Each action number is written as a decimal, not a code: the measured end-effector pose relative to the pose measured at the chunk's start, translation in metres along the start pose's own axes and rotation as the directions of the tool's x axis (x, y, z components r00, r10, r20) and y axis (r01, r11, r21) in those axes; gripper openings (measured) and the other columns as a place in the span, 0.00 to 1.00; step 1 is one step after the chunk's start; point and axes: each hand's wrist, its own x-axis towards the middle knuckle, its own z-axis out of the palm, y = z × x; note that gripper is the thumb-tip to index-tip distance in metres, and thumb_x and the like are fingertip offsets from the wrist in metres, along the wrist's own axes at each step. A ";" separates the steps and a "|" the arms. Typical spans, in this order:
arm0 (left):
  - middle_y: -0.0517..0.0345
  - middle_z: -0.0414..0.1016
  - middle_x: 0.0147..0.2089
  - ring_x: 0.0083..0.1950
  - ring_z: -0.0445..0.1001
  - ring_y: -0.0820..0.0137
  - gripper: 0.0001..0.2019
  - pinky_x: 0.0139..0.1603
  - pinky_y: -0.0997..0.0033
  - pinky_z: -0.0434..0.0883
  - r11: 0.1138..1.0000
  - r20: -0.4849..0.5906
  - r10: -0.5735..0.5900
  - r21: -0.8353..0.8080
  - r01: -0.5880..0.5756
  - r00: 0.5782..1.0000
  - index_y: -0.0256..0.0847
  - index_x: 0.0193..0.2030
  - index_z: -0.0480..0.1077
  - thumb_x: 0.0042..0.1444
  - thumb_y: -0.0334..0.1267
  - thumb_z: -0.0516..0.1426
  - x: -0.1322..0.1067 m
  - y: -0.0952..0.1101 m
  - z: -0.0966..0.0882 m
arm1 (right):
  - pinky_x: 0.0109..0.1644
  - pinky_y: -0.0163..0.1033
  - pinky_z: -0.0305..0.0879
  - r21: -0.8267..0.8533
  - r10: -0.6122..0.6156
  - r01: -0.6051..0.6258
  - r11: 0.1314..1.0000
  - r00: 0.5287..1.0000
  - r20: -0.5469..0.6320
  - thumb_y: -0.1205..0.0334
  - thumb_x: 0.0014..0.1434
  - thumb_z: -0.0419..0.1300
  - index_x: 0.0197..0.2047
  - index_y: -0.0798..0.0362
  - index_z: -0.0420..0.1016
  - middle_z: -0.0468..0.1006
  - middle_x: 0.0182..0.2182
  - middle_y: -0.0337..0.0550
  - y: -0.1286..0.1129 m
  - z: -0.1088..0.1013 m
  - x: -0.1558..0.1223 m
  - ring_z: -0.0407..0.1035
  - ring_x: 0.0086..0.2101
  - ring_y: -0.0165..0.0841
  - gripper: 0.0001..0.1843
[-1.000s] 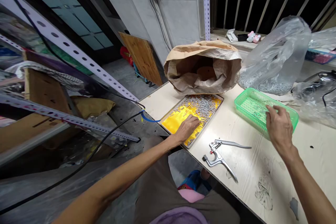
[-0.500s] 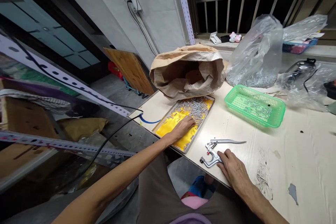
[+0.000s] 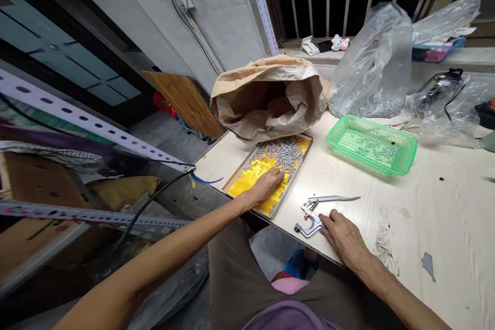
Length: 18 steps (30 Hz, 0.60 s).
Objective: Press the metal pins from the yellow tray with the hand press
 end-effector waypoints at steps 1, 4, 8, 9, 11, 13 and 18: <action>0.52 0.71 0.35 0.41 0.68 0.67 0.09 0.42 0.69 0.67 0.998 -0.017 -0.041 -0.053 0.040 0.999 0.37 0.31 0.68 0.56 0.23 0.49 -0.004 0.001 -0.001 | 0.34 0.35 0.63 -0.007 0.002 -0.001 1.000 1.000 0.006 0.61 0.63 0.49 0.46 0.48 0.70 0.69 0.32 0.41 0.000 -0.002 0.000 0.67 0.31 0.32 0.11; 0.55 0.72 0.32 0.37 0.71 0.70 0.07 0.40 0.71 0.69 0.909 -0.035 -0.196 -0.381 0.169 0.980 0.37 0.32 0.70 0.55 0.25 0.52 -0.019 0.016 -0.007 | 0.34 0.36 0.61 -0.033 0.010 -0.009 0.999 0.999 0.035 0.62 0.64 0.49 0.41 0.48 0.71 0.69 0.31 0.41 -0.001 -0.009 0.001 0.66 0.32 0.32 0.10; 0.61 0.72 0.25 0.23 0.68 0.77 0.05 0.26 0.78 0.67 0.391 0.349 -0.288 -0.807 0.442 0.892 0.34 0.37 0.71 0.54 0.31 0.56 -0.036 0.063 -0.009 | 0.34 0.36 0.59 -0.030 0.015 -0.012 0.999 0.993 0.117 0.62 0.64 0.49 0.38 0.50 0.71 0.70 0.32 0.42 -0.002 -0.020 0.003 0.64 0.32 0.32 0.10; 0.61 0.72 0.25 0.22 0.67 0.78 0.06 0.23 0.80 0.66 0.271 0.436 -0.269 -0.821 0.502 0.859 0.33 0.36 0.72 0.53 0.32 0.57 -0.039 0.075 -0.007 | 0.34 0.36 0.58 -0.032 0.016 -0.012 0.999 0.991 0.136 0.63 0.64 0.49 0.38 0.50 0.71 0.70 0.32 0.42 -0.001 -0.021 0.003 0.64 0.33 0.32 0.10; 0.62 0.71 0.23 0.20 0.65 0.80 0.06 0.19 0.82 0.61 0.134 0.527 -0.256 -0.811 0.569 0.811 0.32 0.34 0.72 0.51 0.33 0.60 -0.044 0.093 -0.001 | 0.33 0.36 0.57 -0.052 0.022 -0.014 0.999 0.986 0.166 0.64 0.64 0.49 0.40 0.50 0.71 0.69 0.31 0.42 0.000 -0.023 0.003 0.64 0.33 0.32 0.09; 0.65 0.67 0.19 0.18 0.62 0.82 0.08 0.16 0.84 0.56 0.102 0.568 -0.273 -0.785 0.611 0.776 0.32 0.31 0.72 0.49 0.36 0.62 -0.046 0.104 0.005 | 0.33 0.36 0.56 -0.074 0.032 -0.019 0.997 0.982 0.184 0.64 0.64 0.49 0.42 0.50 0.71 0.69 0.31 0.42 0.000 -0.025 0.001 0.64 0.33 0.32 0.10; 0.69 0.60 0.14 0.14 0.56 0.83 0.14 0.14 0.83 0.50 0.126 0.642 -0.307 -0.704 0.699 0.702 0.32 0.30 0.74 0.45 0.43 0.65 -0.047 0.108 0.013 | 0.32 0.36 0.55 -0.060 0.035 -0.025 0.998 0.983 0.179 0.65 0.64 0.48 0.43 0.50 0.70 0.68 0.32 0.42 0.000 -0.025 -0.002 0.62 0.32 0.32 0.11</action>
